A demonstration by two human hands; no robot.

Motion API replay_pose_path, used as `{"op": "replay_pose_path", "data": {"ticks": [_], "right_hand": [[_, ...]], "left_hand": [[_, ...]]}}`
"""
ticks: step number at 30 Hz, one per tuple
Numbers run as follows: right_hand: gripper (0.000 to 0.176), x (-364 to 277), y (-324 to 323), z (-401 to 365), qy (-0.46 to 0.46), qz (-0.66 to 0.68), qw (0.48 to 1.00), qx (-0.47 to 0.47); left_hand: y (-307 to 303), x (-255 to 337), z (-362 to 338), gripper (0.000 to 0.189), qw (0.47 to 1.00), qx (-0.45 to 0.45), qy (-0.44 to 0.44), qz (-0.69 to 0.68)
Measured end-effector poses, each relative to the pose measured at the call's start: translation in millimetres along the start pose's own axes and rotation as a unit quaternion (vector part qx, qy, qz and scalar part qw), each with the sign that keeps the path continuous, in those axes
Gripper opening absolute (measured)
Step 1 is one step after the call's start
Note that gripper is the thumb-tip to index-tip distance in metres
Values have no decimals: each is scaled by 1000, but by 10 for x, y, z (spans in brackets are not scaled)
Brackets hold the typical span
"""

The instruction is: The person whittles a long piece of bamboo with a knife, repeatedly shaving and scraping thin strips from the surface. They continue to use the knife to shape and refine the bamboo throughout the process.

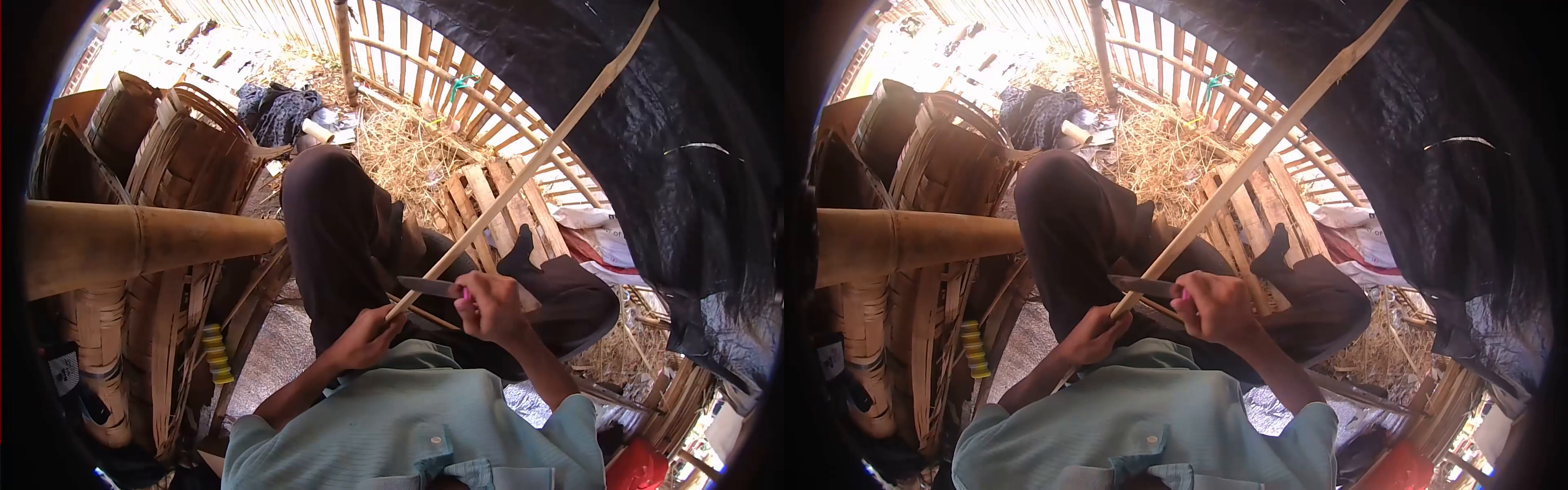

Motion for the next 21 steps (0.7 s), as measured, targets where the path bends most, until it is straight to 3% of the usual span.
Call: {"op": "replay_pose_path", "data": {"ticks": [2,6,14,21], "right_hand": [[26,-159,222,-100,-8,-7,999,-38],[35,-316,389,-187,0,-46,996,-74],[43,-393,412,-168,-39,-172,979,-105],[44,-330,322,-179,-58,-234,967,-80]], "left_hand": [[18,66,19,14,999,-3,-14,37],[129,176,47,12,993,18,115,-34],[190,237,47,20,992,16,128,-16],[262,225,53,9,982,62,167,-61]]}}
Point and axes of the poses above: each hand's wrist, its own z-axis towards the middle knuckle, its own y-axis out of the palm, x = y × z, the point moved 6 cm from there along z, towards the middle knuckle, and after that the axes turned 12 degrees about -y, right-handed, at the moved point
